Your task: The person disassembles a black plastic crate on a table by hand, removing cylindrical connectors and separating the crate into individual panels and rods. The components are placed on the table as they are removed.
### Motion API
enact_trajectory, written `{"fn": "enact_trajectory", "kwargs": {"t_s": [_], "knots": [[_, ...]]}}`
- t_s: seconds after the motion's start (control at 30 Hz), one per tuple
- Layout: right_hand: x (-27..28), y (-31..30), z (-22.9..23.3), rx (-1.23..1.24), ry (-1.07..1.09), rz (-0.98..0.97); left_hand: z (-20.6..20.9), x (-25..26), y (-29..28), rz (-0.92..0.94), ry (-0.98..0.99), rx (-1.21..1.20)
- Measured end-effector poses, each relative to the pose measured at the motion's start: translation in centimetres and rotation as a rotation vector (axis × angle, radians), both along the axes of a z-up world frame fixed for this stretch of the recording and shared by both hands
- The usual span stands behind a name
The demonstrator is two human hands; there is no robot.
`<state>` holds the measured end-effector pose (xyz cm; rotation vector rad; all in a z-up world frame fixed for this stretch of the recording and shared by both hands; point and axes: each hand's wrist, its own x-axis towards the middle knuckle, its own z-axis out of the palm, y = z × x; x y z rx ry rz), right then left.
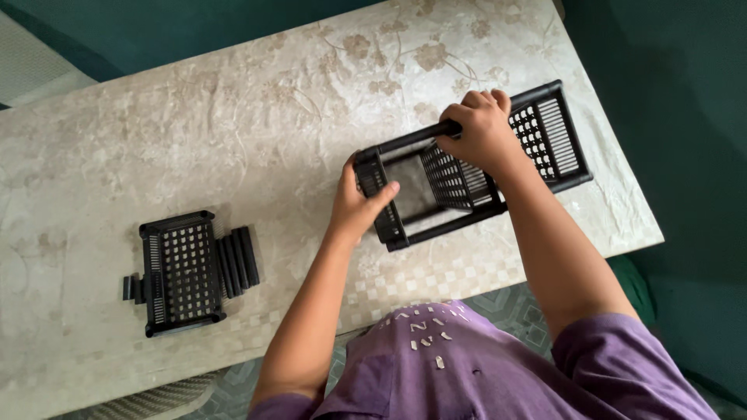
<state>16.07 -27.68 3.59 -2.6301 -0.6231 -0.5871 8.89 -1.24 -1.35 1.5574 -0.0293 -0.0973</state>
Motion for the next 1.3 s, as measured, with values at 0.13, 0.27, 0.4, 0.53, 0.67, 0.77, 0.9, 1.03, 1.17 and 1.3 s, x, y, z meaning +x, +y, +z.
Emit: {"fn": "enact_trajectory", "kwargs": {"t_s": [0.13, 0.27, 0.4, 0.53, 0.67, 0.77, 0.9, 1.03, 1.17, 1.3], "knots": [[-4.4, 0.0, 0.3, 0.046, -0.120, -0.046, 0.8, -2.9, 0.8, 0.080, -0.416, 0.434], [-10.0, 1.0, -2.2, 0.115, -0.164, -0.116, 0.1, -6.2, 1.8, 0.041, -0.500, 0.497], [-16.3, 2.7, -5.5, 0.117, -0.121, -0.190, -2.1, -9.9, 3.5, -0.023, -0.486, 0.516], [-21.5, 4.2, -6.5, 0.086, 0.042, -0.275, -4.2, -13.3, 4.5, -0.087, -0.404, 0.573], [-23.2, 5.5, -4.7, -0.004, 0.293, -0.301, -4.3, -15.5, 5.6, -0.179, -0.290, 0.524], [-22.8, 5.8, -2.2, -0.051, 0.468, -0.230, -3.7, -15.6, 6.5, -0.164, -0.342, 0.454], [-19.4, 6.2, -1.0, -0.062, 0.352, -0.113, -4.0, -11.9, 6.2, 0.009, -0.541, 0.419], [-11.7, 8.5, -3.5, -0.064, 0.183, -0.096, -4.6, -5.6, 5.4, 0.067, -0.361, 0.618], [-3.8, 11.5, -6.8, -0.072, 0.075, -0.031, -5.4, 1.5, 3.8, 0.060, -0.293, 0.675], [-1.2, 12.1, -8.6, -0.109, 0.238, -0.029, -6.4, 4.0, 2.9, 0.094, -0.295, 0.725]]}}
